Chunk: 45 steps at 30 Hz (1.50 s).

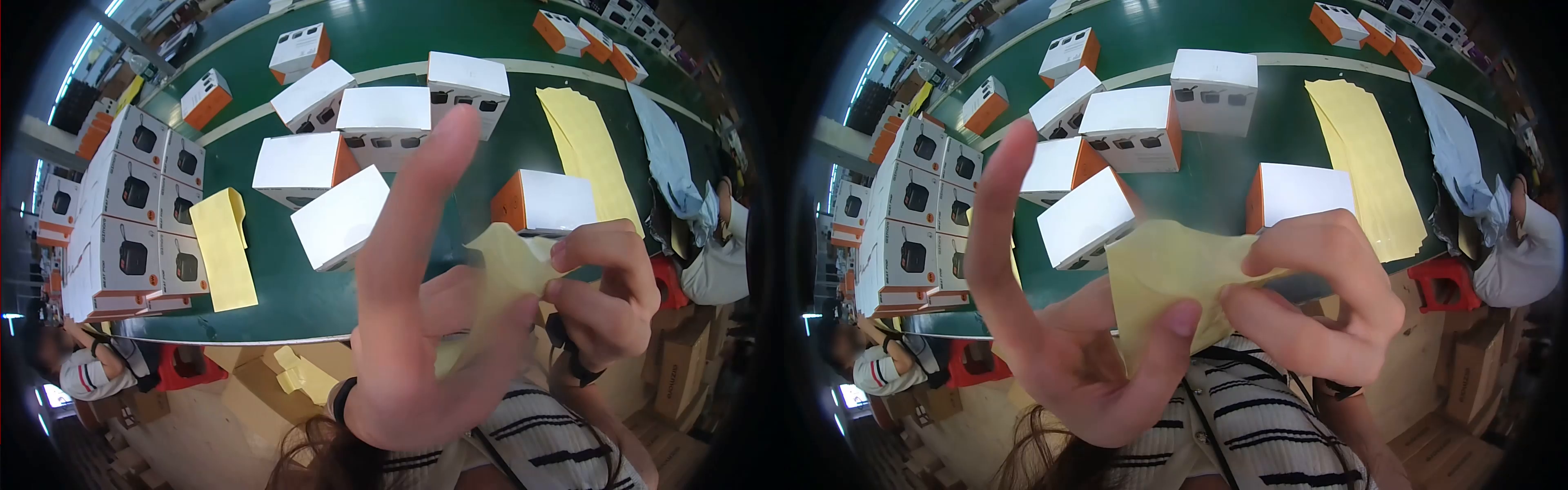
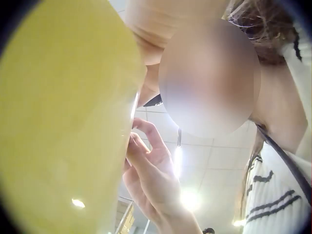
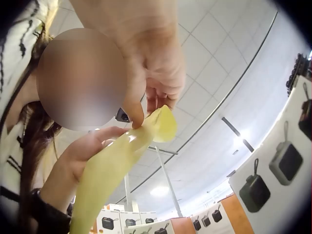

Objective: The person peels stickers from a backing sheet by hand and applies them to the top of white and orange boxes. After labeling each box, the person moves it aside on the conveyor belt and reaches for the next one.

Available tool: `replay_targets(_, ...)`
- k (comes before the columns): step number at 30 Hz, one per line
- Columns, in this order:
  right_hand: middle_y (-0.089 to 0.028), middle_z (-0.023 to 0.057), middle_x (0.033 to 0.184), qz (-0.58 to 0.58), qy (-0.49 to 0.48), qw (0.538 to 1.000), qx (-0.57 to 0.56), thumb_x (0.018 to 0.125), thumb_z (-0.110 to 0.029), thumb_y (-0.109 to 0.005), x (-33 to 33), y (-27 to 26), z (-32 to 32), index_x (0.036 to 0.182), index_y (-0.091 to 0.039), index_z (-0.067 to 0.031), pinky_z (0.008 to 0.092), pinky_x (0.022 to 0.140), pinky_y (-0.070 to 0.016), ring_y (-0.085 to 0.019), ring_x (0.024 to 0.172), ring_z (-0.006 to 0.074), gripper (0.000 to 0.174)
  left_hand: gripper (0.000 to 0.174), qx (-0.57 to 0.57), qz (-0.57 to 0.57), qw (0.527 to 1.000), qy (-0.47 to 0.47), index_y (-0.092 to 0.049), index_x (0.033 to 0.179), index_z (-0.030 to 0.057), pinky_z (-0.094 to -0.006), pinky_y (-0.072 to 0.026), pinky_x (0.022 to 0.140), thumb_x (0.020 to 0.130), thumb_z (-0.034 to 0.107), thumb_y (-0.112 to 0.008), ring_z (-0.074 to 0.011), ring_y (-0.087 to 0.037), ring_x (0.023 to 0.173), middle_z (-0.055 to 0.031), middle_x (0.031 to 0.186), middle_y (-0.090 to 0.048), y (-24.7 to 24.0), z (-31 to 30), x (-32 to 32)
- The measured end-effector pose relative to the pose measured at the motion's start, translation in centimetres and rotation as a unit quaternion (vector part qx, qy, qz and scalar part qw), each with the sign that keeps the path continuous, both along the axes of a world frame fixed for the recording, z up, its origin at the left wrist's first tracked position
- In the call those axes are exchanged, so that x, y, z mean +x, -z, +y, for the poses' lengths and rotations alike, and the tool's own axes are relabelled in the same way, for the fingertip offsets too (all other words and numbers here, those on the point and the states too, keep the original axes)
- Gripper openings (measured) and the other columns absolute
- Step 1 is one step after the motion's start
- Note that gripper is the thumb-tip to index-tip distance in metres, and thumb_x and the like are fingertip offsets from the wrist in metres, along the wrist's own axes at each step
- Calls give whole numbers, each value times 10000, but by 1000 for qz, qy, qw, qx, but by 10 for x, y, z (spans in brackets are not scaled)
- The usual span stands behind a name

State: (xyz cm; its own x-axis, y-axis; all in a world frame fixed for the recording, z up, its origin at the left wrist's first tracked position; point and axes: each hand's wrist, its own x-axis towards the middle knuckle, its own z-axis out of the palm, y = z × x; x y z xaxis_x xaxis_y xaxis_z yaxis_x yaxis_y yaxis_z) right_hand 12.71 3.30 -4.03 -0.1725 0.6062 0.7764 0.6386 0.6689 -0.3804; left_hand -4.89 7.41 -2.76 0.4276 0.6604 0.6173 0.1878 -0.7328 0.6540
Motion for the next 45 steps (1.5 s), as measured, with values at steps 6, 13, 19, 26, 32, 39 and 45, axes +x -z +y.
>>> replay_targets(6, -610, 133, 866, 28, -3, 1000, 1, 490, -18, -698, 0, 5, -1, 740, -668, -62, 292, 603, -481, -591, 735, 231, 256, 398, -19, -39, 999, 7, -621, 1179, -72, -369, -422, 1009, 783, -41, -638, -329, -475, 1271, -258, 1483, -280, 6, 2, 9)
replay_targets(13, -606, 128, 872, 35, -22, 998, 51, 529, 103, -666, 3, 12, 0, 761, -669, -67, 274, 579, -467, -583, 719, 223, 288, 380, -41, -84, 996, 13, -606, 1170, -87, -372, -439, 985, 792, -61, -630, -343, -515, 1227, -281, 1436, -346, 13, -5, 12)
replay_targets(19, -606, 132, 864, 37, -32, 998, 38, 533, 129, -660, 5, 16, 0, 749, -663, -62, 274, 571, -464, -581, 715, 221, 288, 365, -58, -120, 991, 17, -592, 1163, -100, -374, -453, 965, 800, -78, -623, -355, -548, 1189, -301, 1395, -403, 18, -13, 11)
replay_targets(26, -629, 204, 898, 57, -17, 996, 61, 576, 77, -748, 15, 20, 1, 832, -664, -14, 302, 642, -502, -616, 779, 264, 285, 348, -71, -161, 984, 26, -576, 1154, -116, -376, -470, 942, 809, -99, -615, -368, -588, 1145, -324, 1347, -470, 21, -7, 10)
replay_targets(32, -658, 175, 950, 280, -33, 952, -116, 649, -43, -849, 6, 31, -5, 960, -652, 51, 344, 752, -508, -633, 905, 311, 380, 392, -190, -100, 969, 124, -546, 1183, -137, -314, -490, 912, 811, -84, -660, -237, -601, 1078, -250, 1312, -487, 21, -10, 0)
replay_targets(39, -658, 107, 753, 211, -91, 971, -59, 656, -20, -825, 9, 34, 4, 867, -680, 33, 348, 693, -501, -653, 813, 306, 262, 473, -41, -55, 998, -12, -643, 1126, 5, -290, -511, 725, 679, -56, -786, -230, -639, 864, -199, 1044, -618, 25, -7, 4)
replay_targets(45, -636, 113, 717, 282, -106, 953, -39, 701, -3, -789, -2, 32, 3, 845, -669, 45, 310, 616, -472, -643, 713, 279, 193, 322, -31, -98, 994, 43, -652, 1014, 0, -285, -509, 644, 717, -55, -763, -209, -630, 758, -165, 930, -648, 27, -6, 5)
